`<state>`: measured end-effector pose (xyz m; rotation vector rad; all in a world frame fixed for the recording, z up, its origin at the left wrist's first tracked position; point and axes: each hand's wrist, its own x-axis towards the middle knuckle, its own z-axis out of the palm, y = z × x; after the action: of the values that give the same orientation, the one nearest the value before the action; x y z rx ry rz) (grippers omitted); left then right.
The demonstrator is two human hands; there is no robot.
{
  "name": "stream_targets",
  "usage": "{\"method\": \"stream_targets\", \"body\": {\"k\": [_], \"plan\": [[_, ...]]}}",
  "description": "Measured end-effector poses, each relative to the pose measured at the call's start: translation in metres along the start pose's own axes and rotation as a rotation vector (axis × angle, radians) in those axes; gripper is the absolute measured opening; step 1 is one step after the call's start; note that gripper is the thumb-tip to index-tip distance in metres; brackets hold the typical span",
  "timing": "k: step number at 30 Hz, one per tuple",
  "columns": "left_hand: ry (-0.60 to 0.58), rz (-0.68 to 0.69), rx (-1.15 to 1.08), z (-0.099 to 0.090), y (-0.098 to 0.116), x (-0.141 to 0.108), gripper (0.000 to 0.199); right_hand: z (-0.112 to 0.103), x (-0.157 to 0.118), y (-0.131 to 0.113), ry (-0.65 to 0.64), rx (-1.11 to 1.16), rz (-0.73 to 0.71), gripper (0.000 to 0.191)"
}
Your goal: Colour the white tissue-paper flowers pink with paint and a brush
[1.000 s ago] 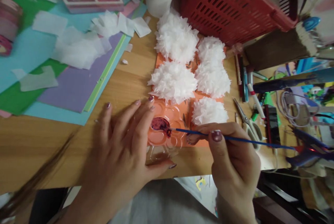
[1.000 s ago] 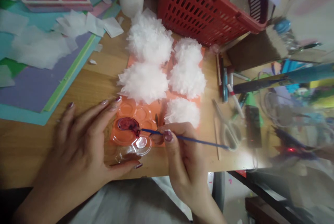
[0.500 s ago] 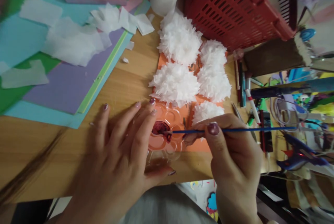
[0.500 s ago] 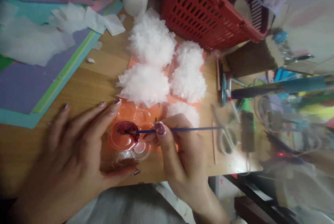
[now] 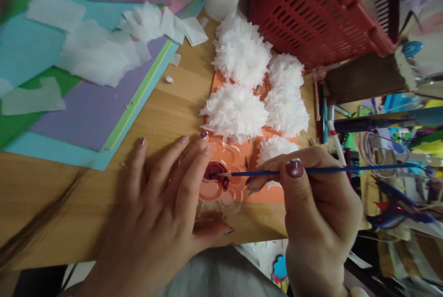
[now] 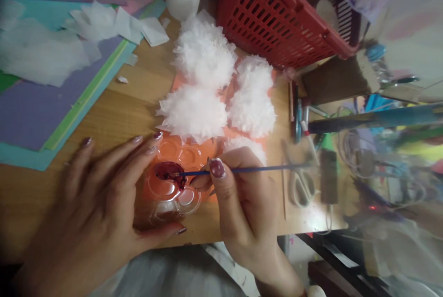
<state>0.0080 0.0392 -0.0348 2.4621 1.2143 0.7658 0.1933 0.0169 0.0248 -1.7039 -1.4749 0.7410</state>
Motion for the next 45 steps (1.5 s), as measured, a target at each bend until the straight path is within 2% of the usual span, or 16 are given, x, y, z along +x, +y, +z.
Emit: {"method": "stream_targets", "body": {"k": [16, 24, 28, 33, 38, 42, 45], "plan": [[0.0, 0.008, -0.002, -0.001, -0.001, 0.0, 0.077, -0.001, 0.005, -0.005, -0.07, -0.055, 0.01, 0.013], [0.002, 0.013, 0.009, -0.001, 0.0, 0.001, 0.077, 0.005, 0.006, -0.006, -0.002, -0.004, 0.039, 0.014], [-0.009, 0.008, 0.005, -0.002, -0.001, 0.001, 0.077, 0.006, 0.005, -0.003, -0.028, 0.002, 0.035, 0.012], [0.009, 0.015, 0.009, -0.001, -0.001, 0.0, 0.078, 0.009, 0.004, -0.003, 0.047, 0.03, 0.037, 0.011], [-0.028, -0.003, -0.012, -0.002, -0.001, 0.001, 0.079, 0.012, 0.004, -0.003, 0.037, 0.061, 0.056, 0.011], [-0.013, 0.004, -0.018, -0.003, 0.0, 0.002, 0.078, 0.01, 0.004, -0.004, 0.004, 0.03, 0.071, 0.011], [-0.014, 0.001, -0.017, -0.004, 0.0, 0.002, 0.077, 0.008, 0.005, -0.006, -0.004, 0.01, 0.029, 0.011]]}}
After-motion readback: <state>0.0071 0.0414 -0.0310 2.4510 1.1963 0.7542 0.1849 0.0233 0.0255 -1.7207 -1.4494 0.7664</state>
